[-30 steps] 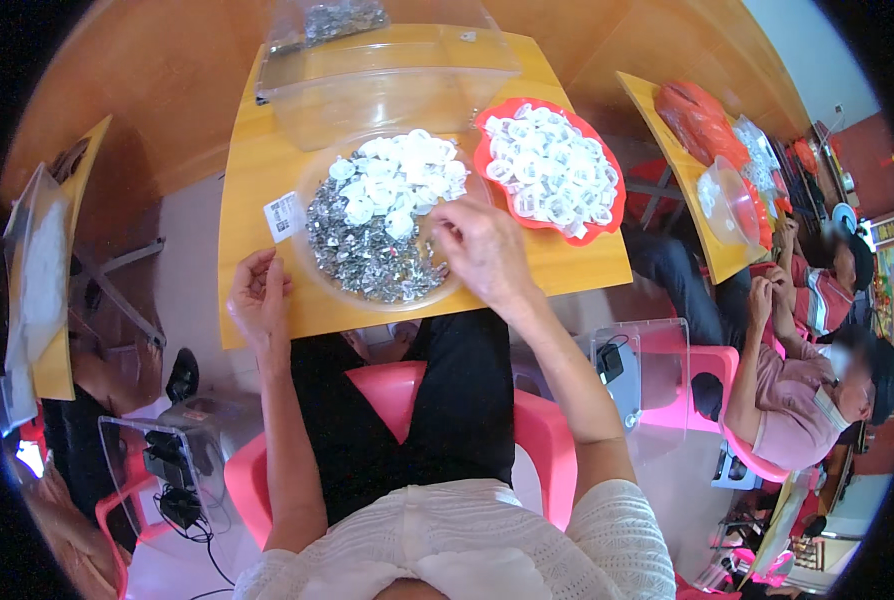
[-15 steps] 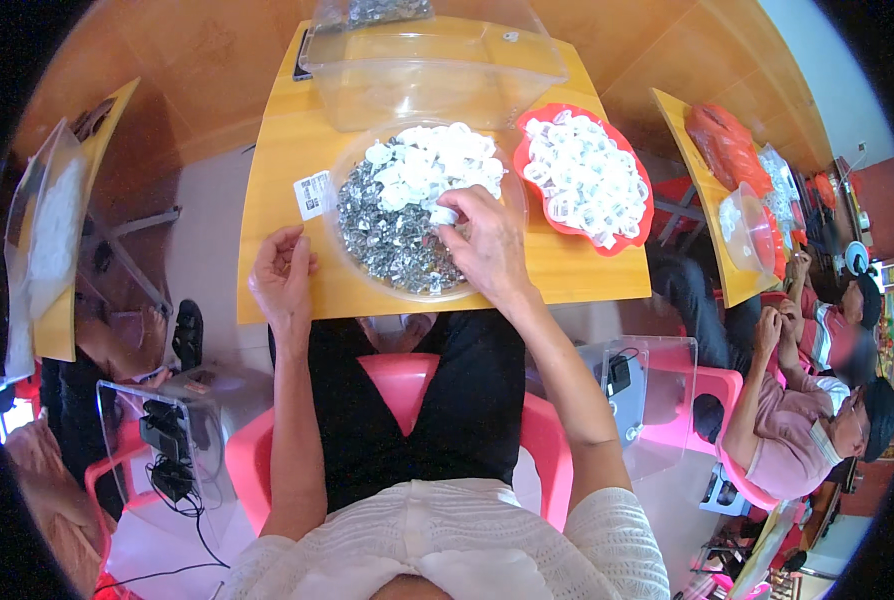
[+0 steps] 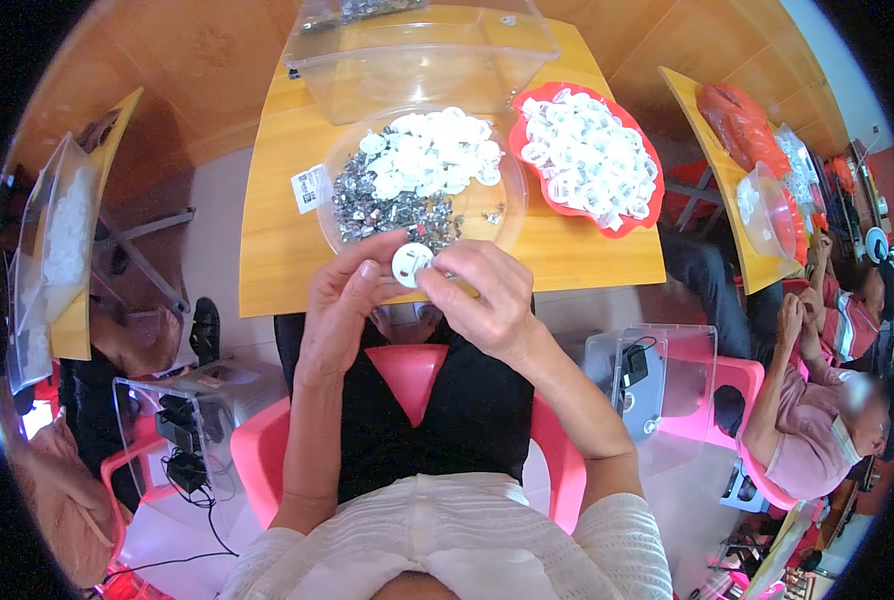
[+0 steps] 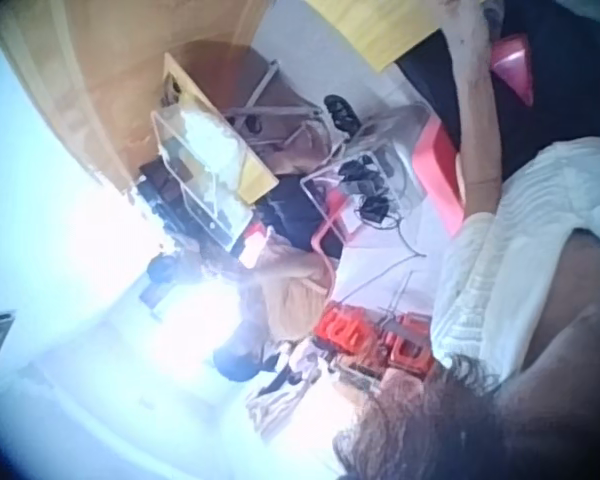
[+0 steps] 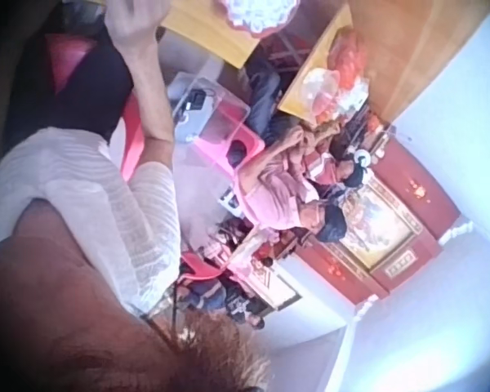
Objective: Assembling small plastic and metal battery components at a workbench.
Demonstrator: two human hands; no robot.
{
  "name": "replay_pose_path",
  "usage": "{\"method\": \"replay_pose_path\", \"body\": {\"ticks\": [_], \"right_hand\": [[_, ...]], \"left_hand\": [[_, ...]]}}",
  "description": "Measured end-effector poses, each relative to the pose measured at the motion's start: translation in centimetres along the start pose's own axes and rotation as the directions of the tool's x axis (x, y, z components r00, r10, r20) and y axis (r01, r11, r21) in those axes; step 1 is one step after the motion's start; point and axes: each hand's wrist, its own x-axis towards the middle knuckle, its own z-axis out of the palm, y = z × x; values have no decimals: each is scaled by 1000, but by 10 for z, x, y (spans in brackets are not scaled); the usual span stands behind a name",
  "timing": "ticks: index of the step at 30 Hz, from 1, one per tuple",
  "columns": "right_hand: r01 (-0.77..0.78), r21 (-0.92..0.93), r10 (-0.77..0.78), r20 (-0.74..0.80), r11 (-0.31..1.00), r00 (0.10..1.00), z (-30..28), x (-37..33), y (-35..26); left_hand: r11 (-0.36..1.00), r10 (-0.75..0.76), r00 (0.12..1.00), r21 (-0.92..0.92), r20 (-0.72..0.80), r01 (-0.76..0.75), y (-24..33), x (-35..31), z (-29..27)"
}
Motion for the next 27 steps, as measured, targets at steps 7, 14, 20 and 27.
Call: {"method": "replay_pose_path", "body": {"ticks": [7, 14, 20, 27], "right_hand": [[3, 74, -6, 45, 997, 999, -2, -5, -5], [-447, 258, 399, 219, 856, 890, -8, 13, -25], [-536, 228, 464, 302, 813, 833, -8, 9, -29], [-481, 181, 398, 358, 858, 845, -15, 14, -27]], "left_hand": [[982, -126, 989, -130, 78, 135, -8, -7, -2], [971, -18, 999, -239, 44, 29, -15, -7, -10], [948, -123, 988, -284, 90, 144, -19, -8, -10], [958, -108, 987, -254, 119, 135, -15, -11, -12]]}}
